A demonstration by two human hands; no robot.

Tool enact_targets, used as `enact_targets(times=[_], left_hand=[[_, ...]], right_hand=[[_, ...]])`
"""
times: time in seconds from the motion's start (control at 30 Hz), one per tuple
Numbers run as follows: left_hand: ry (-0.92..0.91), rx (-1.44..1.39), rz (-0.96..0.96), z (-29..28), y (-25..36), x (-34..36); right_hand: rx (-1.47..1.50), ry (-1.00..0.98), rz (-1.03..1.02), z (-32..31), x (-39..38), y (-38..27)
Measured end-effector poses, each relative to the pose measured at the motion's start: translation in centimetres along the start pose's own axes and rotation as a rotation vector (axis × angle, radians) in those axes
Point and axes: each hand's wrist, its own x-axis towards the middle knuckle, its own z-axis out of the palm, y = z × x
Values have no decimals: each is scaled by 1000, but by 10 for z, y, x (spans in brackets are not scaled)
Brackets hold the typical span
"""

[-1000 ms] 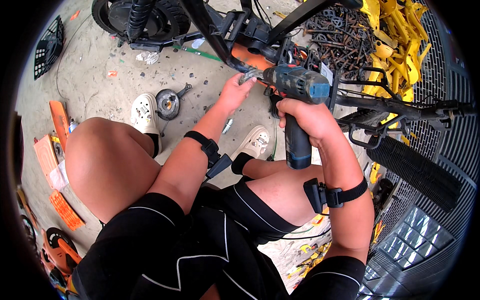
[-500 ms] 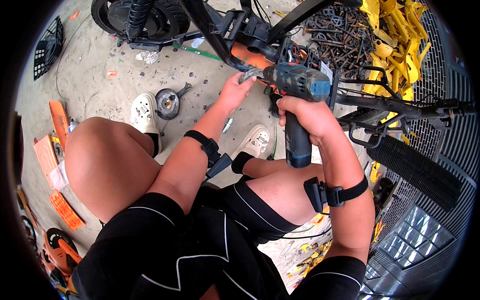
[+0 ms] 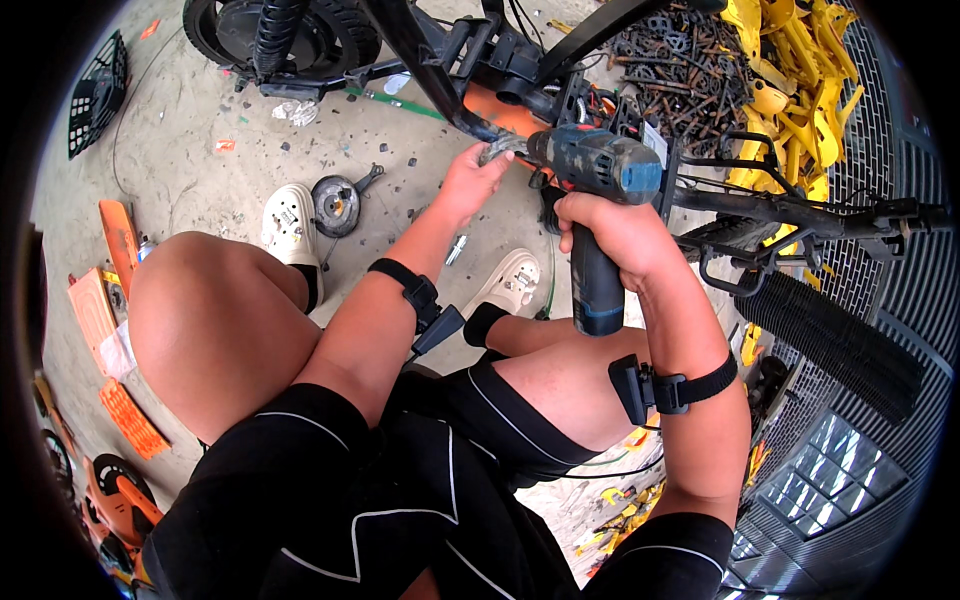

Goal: The person uses a power drill to secure a metal bracket onto a motorcycle frame, then attaches a small part to the frame by hand before resuming work with the drill.

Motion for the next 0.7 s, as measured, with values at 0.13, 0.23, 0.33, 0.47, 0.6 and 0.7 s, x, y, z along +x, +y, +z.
enact_targets(times=[0.13,0.23,0.33,0.47,0.6,0.7], left_hand=[[1,-10,-9,0,0,1],[-5,-10,-10,-1,-2,3],[-7,-13,-8,-2,-2,3],[-5,0,-2,0,-2,2],[-11,-12,-23,-3,-2,3],[-9,-9,-31,-2,1,1]], right_hand=[[14,3,5,-1,1,1],[6,-3,14,-3,2,1],[5,1,22,-4,3,0],[-21,17,37,-4,0,0],[-31,8,20,-3,1,-1],[-30,6,16,-3,0,2]])
